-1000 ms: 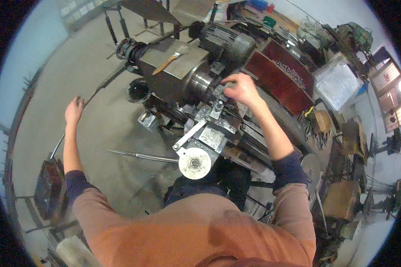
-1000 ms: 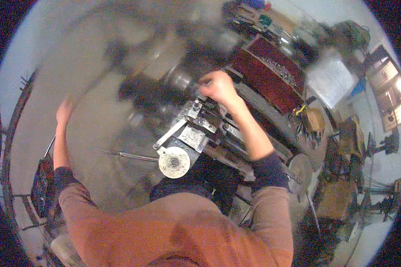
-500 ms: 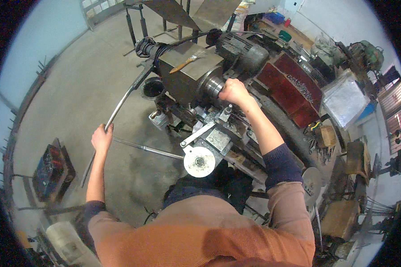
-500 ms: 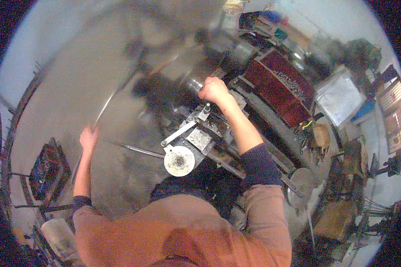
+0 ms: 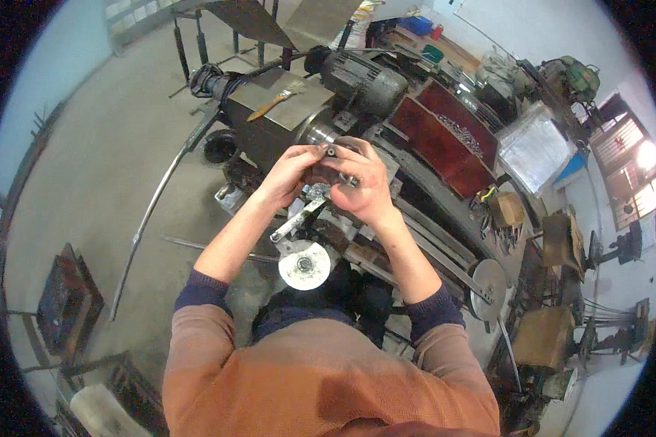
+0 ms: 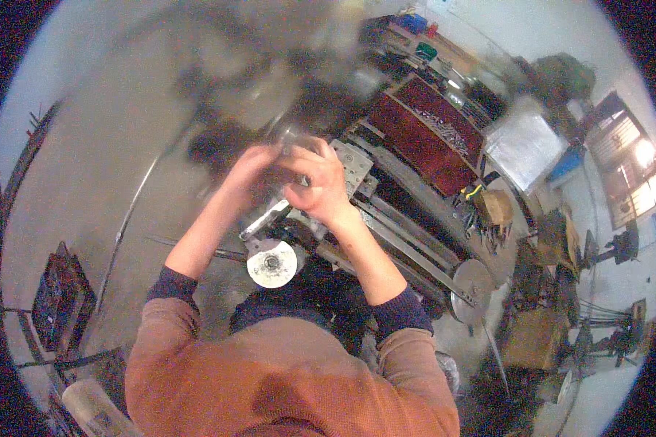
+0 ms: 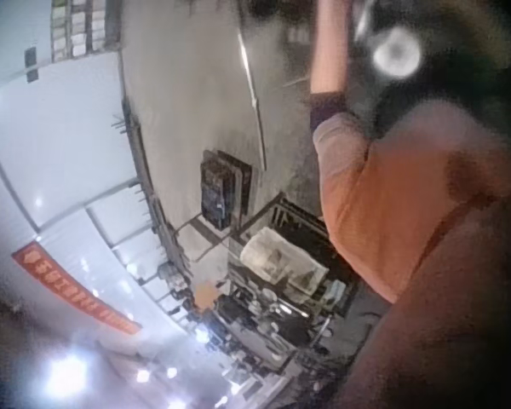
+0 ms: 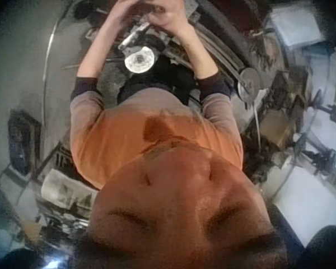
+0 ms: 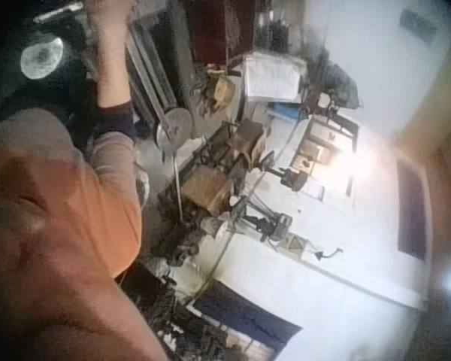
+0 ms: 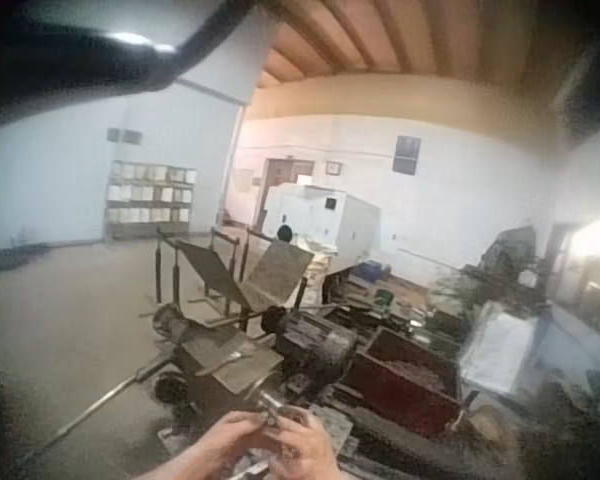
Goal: The person operates a metal lathe in a workshop, repeatedly loading small cylindrical metal parts into the chuck, machining them, and removing the finished pieces. The person uses both hands to manipulate the parts and machine controls, placing completed parts into a nearby container.
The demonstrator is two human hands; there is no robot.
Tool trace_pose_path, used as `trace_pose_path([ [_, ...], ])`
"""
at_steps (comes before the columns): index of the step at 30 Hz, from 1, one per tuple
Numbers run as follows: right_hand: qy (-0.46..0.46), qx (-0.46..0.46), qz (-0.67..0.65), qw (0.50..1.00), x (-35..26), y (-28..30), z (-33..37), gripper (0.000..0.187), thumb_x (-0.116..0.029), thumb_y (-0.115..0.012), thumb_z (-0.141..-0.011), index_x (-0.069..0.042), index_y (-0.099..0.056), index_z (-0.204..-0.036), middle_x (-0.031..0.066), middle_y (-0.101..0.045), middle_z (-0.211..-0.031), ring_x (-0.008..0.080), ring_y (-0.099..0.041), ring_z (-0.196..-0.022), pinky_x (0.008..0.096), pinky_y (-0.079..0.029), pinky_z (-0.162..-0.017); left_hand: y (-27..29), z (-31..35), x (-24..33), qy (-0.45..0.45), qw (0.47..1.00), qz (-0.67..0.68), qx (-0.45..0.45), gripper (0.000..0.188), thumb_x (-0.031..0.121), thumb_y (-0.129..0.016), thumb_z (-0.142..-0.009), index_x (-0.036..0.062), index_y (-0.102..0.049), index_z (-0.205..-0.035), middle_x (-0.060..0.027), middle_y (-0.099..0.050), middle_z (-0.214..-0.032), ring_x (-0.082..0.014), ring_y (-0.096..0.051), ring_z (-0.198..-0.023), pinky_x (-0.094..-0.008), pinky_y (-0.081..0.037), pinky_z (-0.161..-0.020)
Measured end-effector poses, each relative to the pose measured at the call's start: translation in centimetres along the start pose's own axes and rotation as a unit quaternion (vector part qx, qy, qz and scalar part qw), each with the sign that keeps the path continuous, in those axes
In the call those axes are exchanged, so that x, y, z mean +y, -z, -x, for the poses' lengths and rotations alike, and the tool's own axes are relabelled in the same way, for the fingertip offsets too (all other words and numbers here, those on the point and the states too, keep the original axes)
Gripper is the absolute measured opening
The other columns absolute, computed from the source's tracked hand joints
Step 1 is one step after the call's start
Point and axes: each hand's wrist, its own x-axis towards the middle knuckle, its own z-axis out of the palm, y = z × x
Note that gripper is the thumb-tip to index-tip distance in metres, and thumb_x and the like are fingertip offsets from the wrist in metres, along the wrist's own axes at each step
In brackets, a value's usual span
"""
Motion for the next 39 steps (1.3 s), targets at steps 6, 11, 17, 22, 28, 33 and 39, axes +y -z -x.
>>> trace_pose_path([
  [6, -0.003, -0.037, 0.029, 0.999, 0.5, 0.9, 0.8, 0.03, -0.011, -0.063, -0.051, -0.01, -0.063, -0.08, 0.0086, -0.059, -0.088, 0.0297, -0.053, -0.082, 0.0383, -0.045, -0.073, -1.3, -0.4, 1.3, -0.051, 0.965, -0.255, -0.002, 0.028, 0.025, -0.057, -0.085, -0.0023, -0.062, -0.083, -0.0039, -0.059, -0.067, -0.0077, -0.055, -0.058, -0.022, -0.044, -0.052],
  [11, -0.018, -0.139, 0.007, 0.99, 4.0, 0.7, -0.2, 0.021, -0.013, -0.063, -0.053, -0.009, -0.065, -0.073, 0.0094, -0.061, -0.075, 0.028, -0.056, -0.072, 0.0367, -0.046, -0.068, 0.2, -0.4, 3.6, -0.042, 0.846, -0.53, -0.045, 0.028, 0.025, -0.057, -0.083, -0.0021, -0.062, -0.082, -0.0042, -0.058, -0.061, -0.0075, -0.051, -0.057, -0.0263, -0.042, -0.054],
  [17, -0.274, -0.329, 0.144, 0.892, 10.7, -1.3, -2.4, 0.028, -0.022, -0.061, -0.055, -0.007, -0.069, -0.078, 0.0146, -0.064, -0.074, 0.0289, -0.062, -0.07, 0.0336, -0.049, -0.068, 8.6, 5.0, 10.2, -0.104, 0.784, -0.591, 0.157, 0.03, 0.027, -0.054, -0.084, -0.0022, -0.06, -0.092, -0.0087, -0.059, -0.068, -0.0146, -0.055, -0.062, -0.0296, -0.044, -0.059],
  [22, -0.278, -0.341, 0.059, 0.896, 13.3, -3.4, -1.8, 0.029, -0.02, -0.059, -0.055, -0.006, -0.068, -0.078, 0.0154, -0.064, -0.074, 0.0261, -0.063, -0.069, 0.0313, -0.049, -0.067, 17.7, 14.3, 12.8, -0.014, 0.535, -0.792, 0.294, 0.031, 0.031, -0.051, -0.083, 0.0046, -0.061, -0.095, -0.0174, -0.061, -0.076, -0.0326, -0.06, -0.074, -0.0397, -0.046, -0.065],
  [28, -0.272, -0.331, 0.104, 0.898, 12.3, -4.5, -2.2, 0.029, -0.02, -0.061, -0.054, -0.006, -0.069, -0.078, 0.015, -0.064, -0.071, 0.0255, -0.063, -0.064, 0.0312, -0.049, -0.065, 21.0, 20.3, 8.2, 0.134, 0.546, -0.76, 0.326, 0.037, 0.036, -0.061, -0.075, 0.005, -0.056, -0.095, -0.0169, -0.059, -0.073, -0.0347, -0.058, -0.073, -0.0427, -0.046, -0.064],
  [33, -0.3, -0.315, 0.097, 0.895, 11.7, -4.0, -2.2, 0.02, -0.021, -0.061, -0.054, -0.007, -0.067, -0.067, 0.0166, -0.061, -0.066, 0.0312, -0.061, -0.062, 0.0351, -0.049, -0.062, 24.8, 18.3, 8.8, 0.184, 0.425, -0.833, 0.303, 0.025, 0.023, -0.061, -0.073, 0.0037, -0.056, -0.087, -0.0164, -0.06, -0.074, -0.0329, -0.06, -0.075, -0.0441, -0.047, -0.065],
  [39, -0.312, -0.302, 0.096, 0.896, 11.4, -4.5, -2.6, 0.024, -0.022, -0.062, -0.054, -0.005, -0.068, -0.07, 0.0171, -0.061, -0.065, 0.0304, -0.061, -0.06, 0.0346, -0.049, -0.061, 38.7, 16.5, 14.9, 0.221, 0.315, -0.84, 0.381, 0.016, 0.009, -0.051, -0.075, 0.005, -0.06, -0.088, -0.0154, -0.062, -0.092, -0.0316, -0.06, -0.086, -0.0403, -0.048, -0.072],
])
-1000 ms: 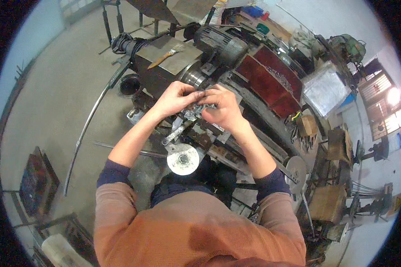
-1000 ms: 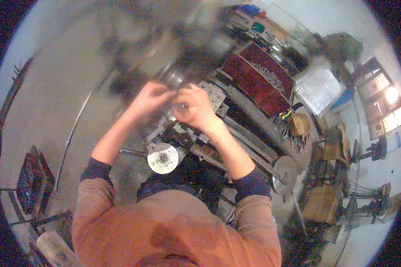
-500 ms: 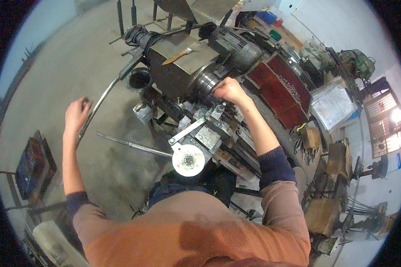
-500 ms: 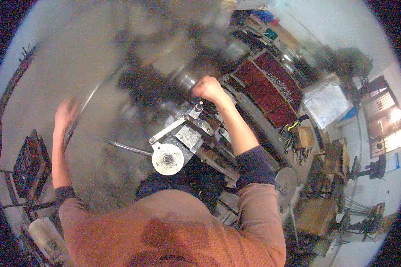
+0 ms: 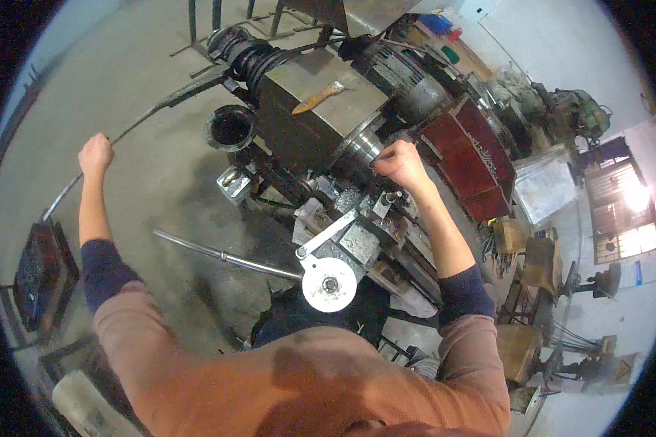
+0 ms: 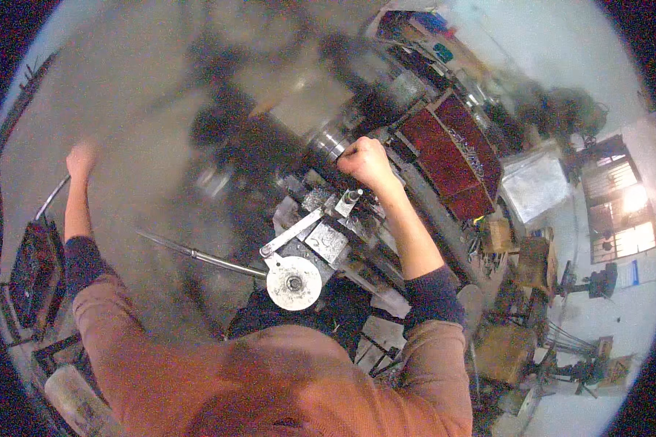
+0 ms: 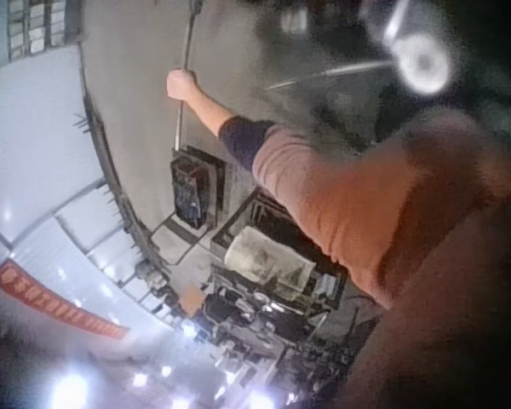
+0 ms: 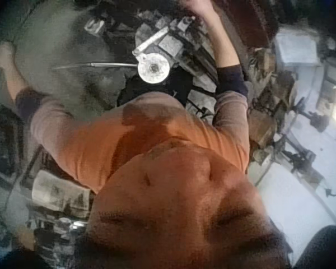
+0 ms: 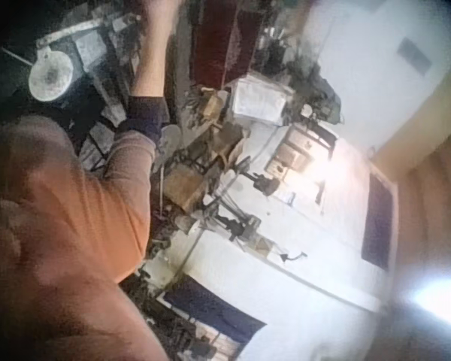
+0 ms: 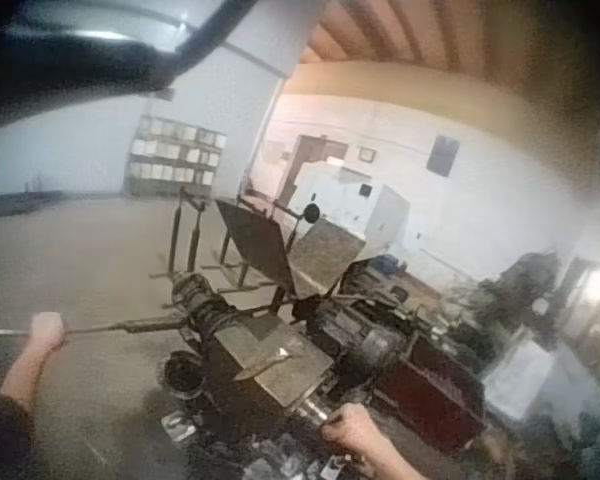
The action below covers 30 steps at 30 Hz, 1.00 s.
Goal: The person operates a metal lathe in a workshop, repeatedly loading small cylindrical metal parts into the chuck, machining them, and removing the finished pieces. The person uses both hands to manipulate the parts and machine controls, placing completed parts into a nearby container.
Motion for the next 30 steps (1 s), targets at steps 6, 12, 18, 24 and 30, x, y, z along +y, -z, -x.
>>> trace_pose_path([
  [6, 0.008, 0.029, 0.026, 0.999, 0.1, -0.1, 0.0, 0.021, -0.021, -0.062, -0.054, -0.006, -0.068, -0.068, 0.0161, -0.061, -0.064, 0.0302, -0.061, -0.059, 0.0352, -0.049, -0.062, -1.7, -2.7, 0.5, 0.063, 0.996, 0.055, 0.0, 0.024, 0.013, -0.053, -0.075, 0.0071, -0.058, -0.097, -0.0144, -0.06, -0.102, -0.0287, -0.058, -0.096, -0.0396, -0.047, -0.077],
  [12, 0.096, 0.163, 0.005, 0.982, 1.4, 1.2, 3.6, 0.026, -0.019, -0.063, -0.055, -0.007, -0.068, -0.077, 0.0124, -0.063, -0.075, 0.0307, -0.057, -0.072, 0.037, -0.046, -0.068, -1.9, 1.2, 12.0, -0.149, 0.907, 0.316, 0.237, 0.034, 0.017, -0.053, -0.075, 0.0097, -0.057, -0.108, -0.0153, -0.061, -0.097, -0.0284, -0.059, -0.09, -0.0373, -0.046, -0.076],
  [18, 0.071, 0.274, -0.024, 0.959, 6.1, 5.6, 15.4, 0.022, -0.008, -0.062, -0.054, -0.006, -0.064, -0.076, 0.0097, -0.063, -0.082, 0.0283, -0.058, -0.078, 0.0363, -0.044, -0.076, -14.9, 5.8, 23.6, -0.132, 0.885, 0.298, -0.332, 0.037, 0.03, -0.063, -0.069, 0.0038, -0.059, -0.094, -0.0137, -0.062, -0.096, -0.0301, -0.059, -0.091, -0.0403, -0.045, -0.079],
  [24, -0.264, 0.232, -0.015, 0.936, 13.7, 5.9, 30.6, 0.029, -0.008, -0.061, -0.056, -0.002, -0.065, -0.084, 0.0149, -0.063, -0.083, 0.0282, -0.06, -0.082, 0.0329, -0.046, -0.077, -13.2, 5.2, 25.2, -0.384, 0.918, 0.019, -0.098, 0.02, 0.016, -0.043, -0.082, 0.0191, -0.061, -0.09, -0.0076, -0.063, -0.09, -0.0249, -0.06, -0.087, -0.0397, -0.048, -0.071],
  [30, -0.472, 0.211, 0.062, 0.854, 20.9, 6.5, 43.4, 0.036, -0.017, -0.059, -0.062, -0.003, -0.065, -0.094, 0.0188, -0.063, -0.085, 0.028, -0.061, -0.079, 0.0346, -0.047, -0.073, -8.1, 7.8, 21.4, -0.247, 0.951, 0.104, -0.154, 0.026, 0.022, -0.061, -0.072, 0.0115, -0.06, -0.096, -0.0116, -0.063, -0.083, -0.0276, -0.061, -0.083, -0.0393, -0.048, -0.072],
])
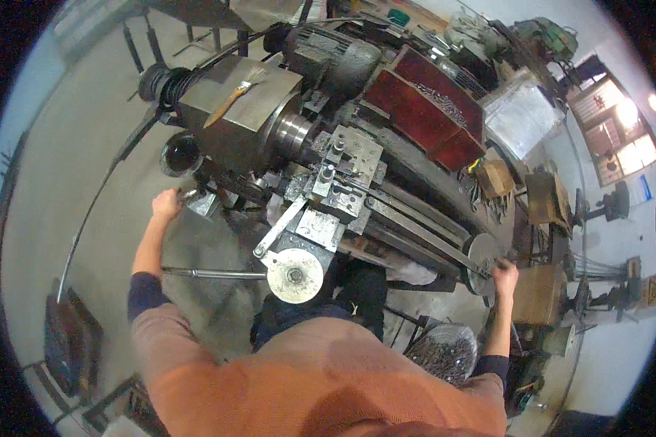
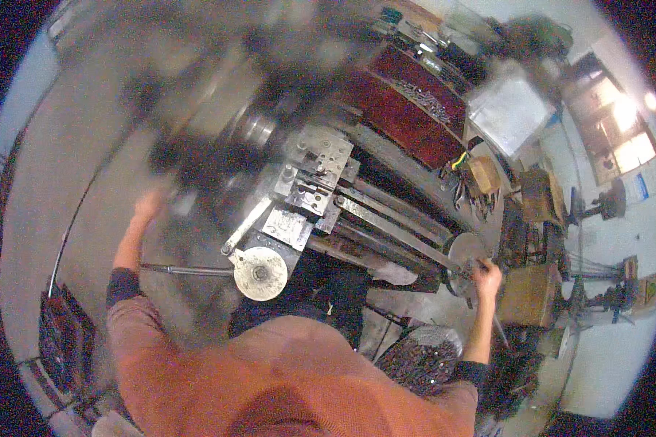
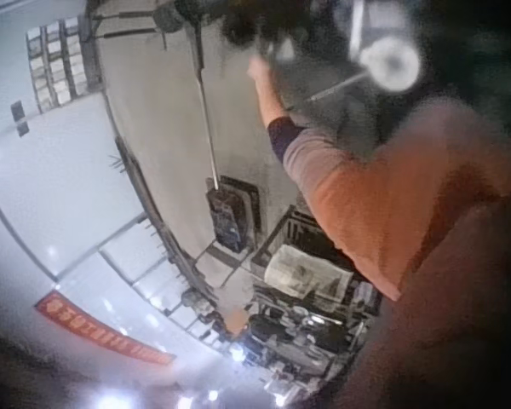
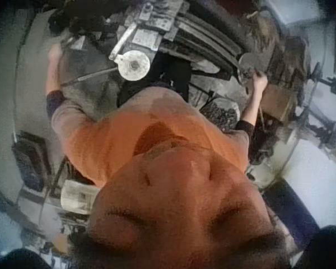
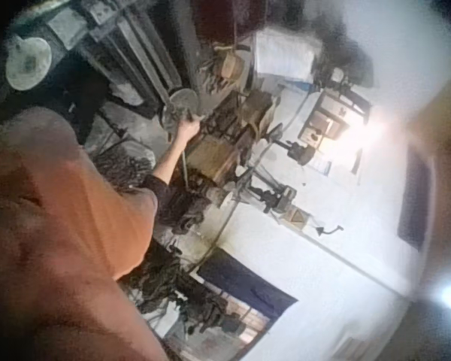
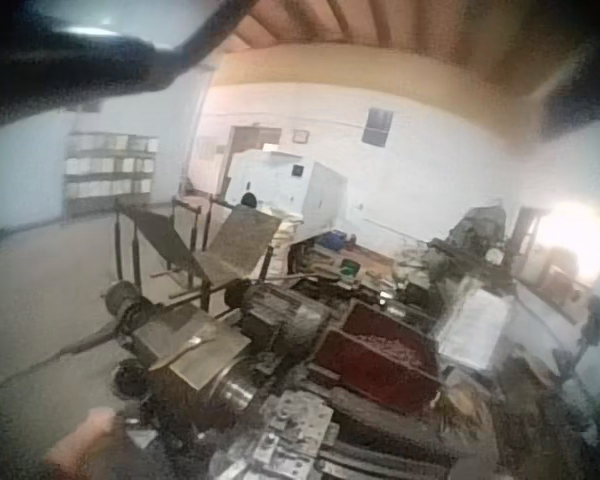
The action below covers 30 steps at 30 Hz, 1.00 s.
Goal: The person operates a metal lathe in a workshop, repeatedly loading small cylindrical metal parts into the chuck, machining them, and removing the finished pieces. The person uses both hands to manipulate the parts and machine controls, placing completed parts into a nearby container.
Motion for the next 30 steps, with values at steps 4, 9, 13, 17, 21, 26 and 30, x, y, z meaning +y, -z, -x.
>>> trace_pose_path([
  [4, -0.028, -0.008, 0.188, 0.982, 19.2, -2.6, -1.0, 0.036, -0.021, -0.061, -0.065, -0.004, -0.062, -0.098, 0.0186, -0.063, -0.085, 0.0325, -0.061, -0.082, 0.0374, -0.047, -0.073, 3.4, 5.3, -4.3, -0.001, 0.996, 0.091, -0.021, 0.039, 0.027, -0.066, -0.069, 0.0111, -0.059, -0.105, -0.0145, -0.063, -0.086, -0.0285, -0.061, -0.08, -0.0381, -0.048, -0.072],
  [9, -0.028, -0.019, 0.235, 0.971, 26.1, -5.0, 0.5, 0.028, -0.026, -0.072, -0.053, -0.006, -0.058, -0.066, 0.0117, -0.059, -0.069, 0.0298, -0.058, -0.068, 0.0397, -0.046, -0.059, 3.0, 13.8, -5.3, 0.168, 0.952, 0.255, 0.027, 0.031, 0.029, -0.065, -0.071, 0.0078, -0.065, -0.095, -0.0154, -0.064, -0.083, -0.0285, -0.061, -0.079, -0.0362, -0.047, -0.071],
  [13, 0.007, 0.032, 0.303, 0.952, 25.7, -5.3, 3.9, 0.029, -0.033, -0.07, -0.055, -0.009, -0.057, -0.062, 0.0103, -0.058, -0.065, 0.0276, -0.059, -0.062, 0.0376, -0.048, -0.057, 3.0, 16.0, -4.7, 0.206, 0.924, 0.317, 0.053, 0.034, 0.031, -0.062, -0.074, -0.0002, -0.065, -0.086, -0.015, -0.061, -0.067, -0.0216, -0.06, -0.059, -0.0329, -0.047, -0.059],
  [17, -0.211, 0.0, 0.267, 0.94, 21.2, -5.8, 8.2, 0.041, -0.038, -0.068, -0.06, -0.008, -0.062, -0.087, 0.0155, -0.063, -0.085, 0.0358, -0.06, -0.079, 0.0433, -0.049, -0.069, 1.7, 15.2, -5.0, 0.245, 0.871, 0.402, 0.139, 0.036, 0.031, -0.062, -0.075, -0.003, -0.064, -0.086, -0.0104, -0.058, -0.059, -0.0147, -0.057, -0.049, -0.0298, -0.043, -0.046],
  [21, -0.243, -0.032, 0.232, 0.941, 16.0, -5.7, 12.1, 0.037, -0.026, -0.061, -0.062, -0.008, -0.062, -0.094, 0.0175, -0.062, -0.095, 0.0342, -0.058, -0.091, 0.0417, -0.046, -0.077, 2.5, 13.8, -3.3, 0.227, 0.835, 0.457, 0.205, 0.031, 0.027, -0.059, -0.078, -0.0003, -0.062, -0.094, -0.0067, -0.058, -0.058, -0.0135, -0.057, -0.051, -0.0277, -0.041, -0.049],
  [26, -0.247, 0.016, 0.161, 0.956, 14.2, -6.5, 13.2, 0.033, -0.027, -0.059, -0.061, -0.005, -0.063, -0.086, 0.0192, -0.063, -0.085, 0.0352, -0.059, -0.086, 0.0423, -0.046, -0.074, 1.9, 12.0, -3.8, 0.201, 0.833, 0.459, 0.236, 0.027, 0.023, -0.059, -0.079, -0.0006, -0.062, -0.092, -0.0074, -0.059, -0.061, -0.0137, -0.057, -0.052, -0.0268, -0.042, -0.053],
  [30, -0.247, 0.026, 0.134, 0.959, 12.5, -5.9, 13.6, 0.033, -0.028, -0.059, -0.06, -0.005, -0.063, -0.083, 0.0199, -0.062, -0.083, 0.0356, -0.059, -0.083, 0.0425, -0.045, -0.072, 2.3, 11.9, -3.0, 0.183, 0.828, 0.458, 0.266, 0.027, 0.021, -0.058, -0.079, -0.0023, -0.062, -0.092, -0.0083, -0.06, -0.061, -0.014, -0.057, -0.051, -0.0259, -0.042, -0.053],
])
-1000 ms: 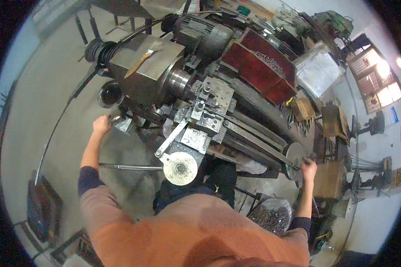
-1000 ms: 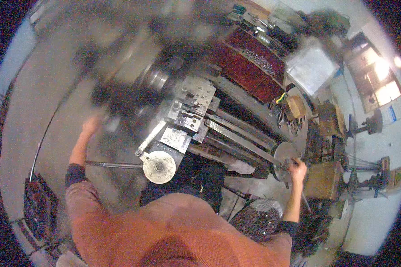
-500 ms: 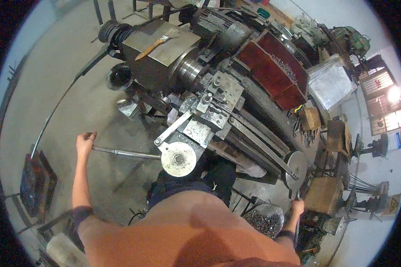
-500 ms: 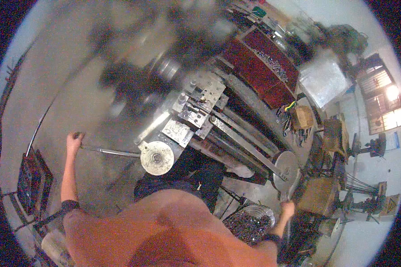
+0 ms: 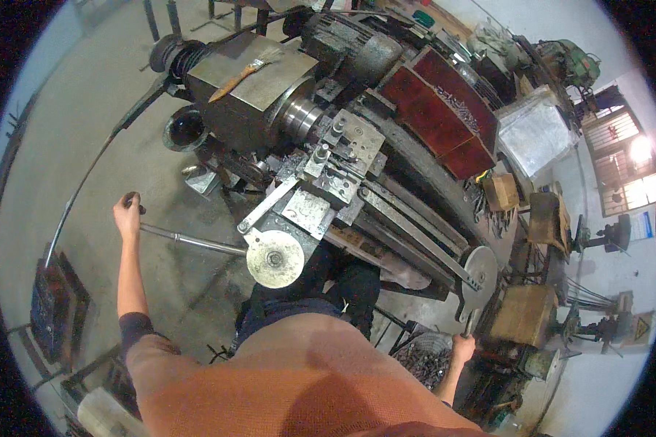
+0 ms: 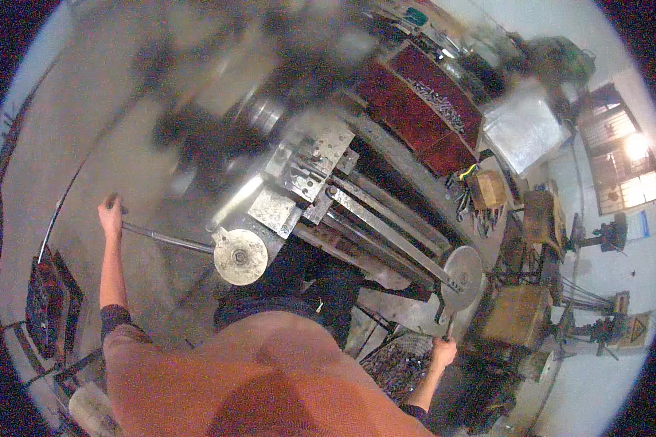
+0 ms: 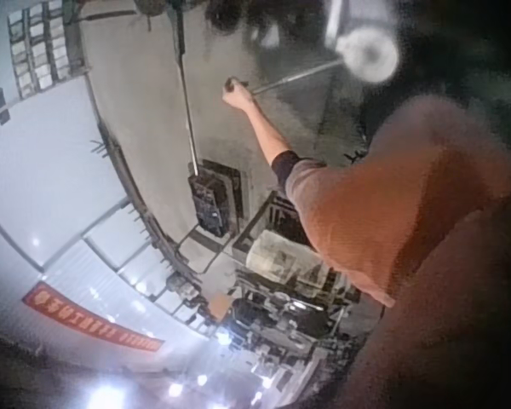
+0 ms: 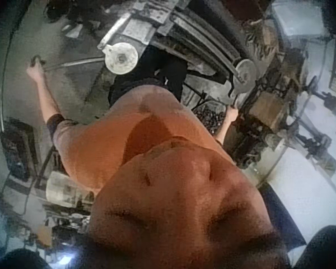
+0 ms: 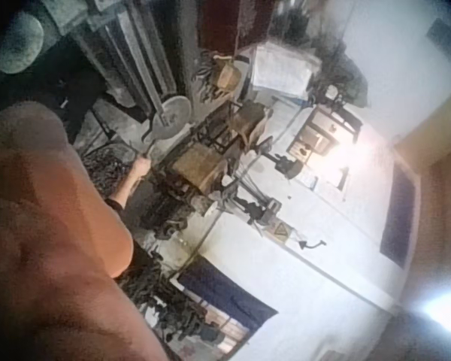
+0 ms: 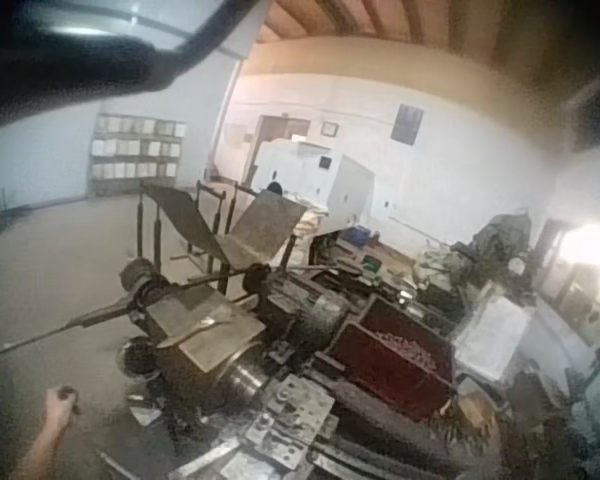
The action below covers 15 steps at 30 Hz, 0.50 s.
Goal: The person operates a metal lathe in a workshop, repeatedly loading small cylindrical metal parts into the chuck, machining them, and removing the finished pieces. The person uses both hands to manipulate the parts and machine controls, placing completed parts into a nearby container.
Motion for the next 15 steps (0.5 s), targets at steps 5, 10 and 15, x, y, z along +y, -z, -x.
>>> trace_pose_path([
  [5, 0.032, 0.062, 0.004, 0.998, 0.8, -0.9, 0.4, 0.038, -0.029, -0.064, -0.061, -0.006, -0.061, -0.091, 0.0205, -0.061, -0.082, 0.038, -0.058, -0.078, 0.0457, -0.046, -0.068, 0.1, -0.2, -1.3, 0.013, 0.998, 0.06, 0.03, 0.027, 0.019, -0.058, -0.08, -0.0053, -0.06, -0.092, -0.0089, -0.06, -0.067, -0.0143, -0.057, -0.053, -0.0243, -0.043, -0.051],
  [10, 0.082, 0.1, 0.061, 0.99, 3.5, -1.3, -1.2, 0.031, -0.032, -0.061, -0.067, -0.007, -0.058, -0.086, 0.0185, -0.06, -0.079, 0.0392, -0.057, -0.074, 0.0484, -0.044, -0.063, 0.3, 2.0, -4.4, 0.151, 0.95, 0.247, 0.119, 0.024, 0.015, -0.057, -0.08, -0.0065, -0.055, -0.089, -0.012, -0.059, -0.073, -0.0186, -0.059, -0.057, -0.029, -0.047, -0.049],
  [15, 0.132, 0.087, 0.127, 0.979, 6.4, -1.9, -9.0, 0.028, -0.031, -0.059, -0.066, -0.006, -0.06, -0.079, 0.0172, -0.061, -0.077, 0.0365, -0.059, -0.072, 0.0476, -0.046, -0.064, -4.6, 1.1, -3.1, 0.208, 0.944, 0.219, 0.133, 0.015, 0.004, -0.047, -0.076, -0.0103, -0.052, -0.077, -0.0184, -0.059, -0.073, -0.0261, -0.06, -0.057, -0.0341, -0.05, -0.048],
])
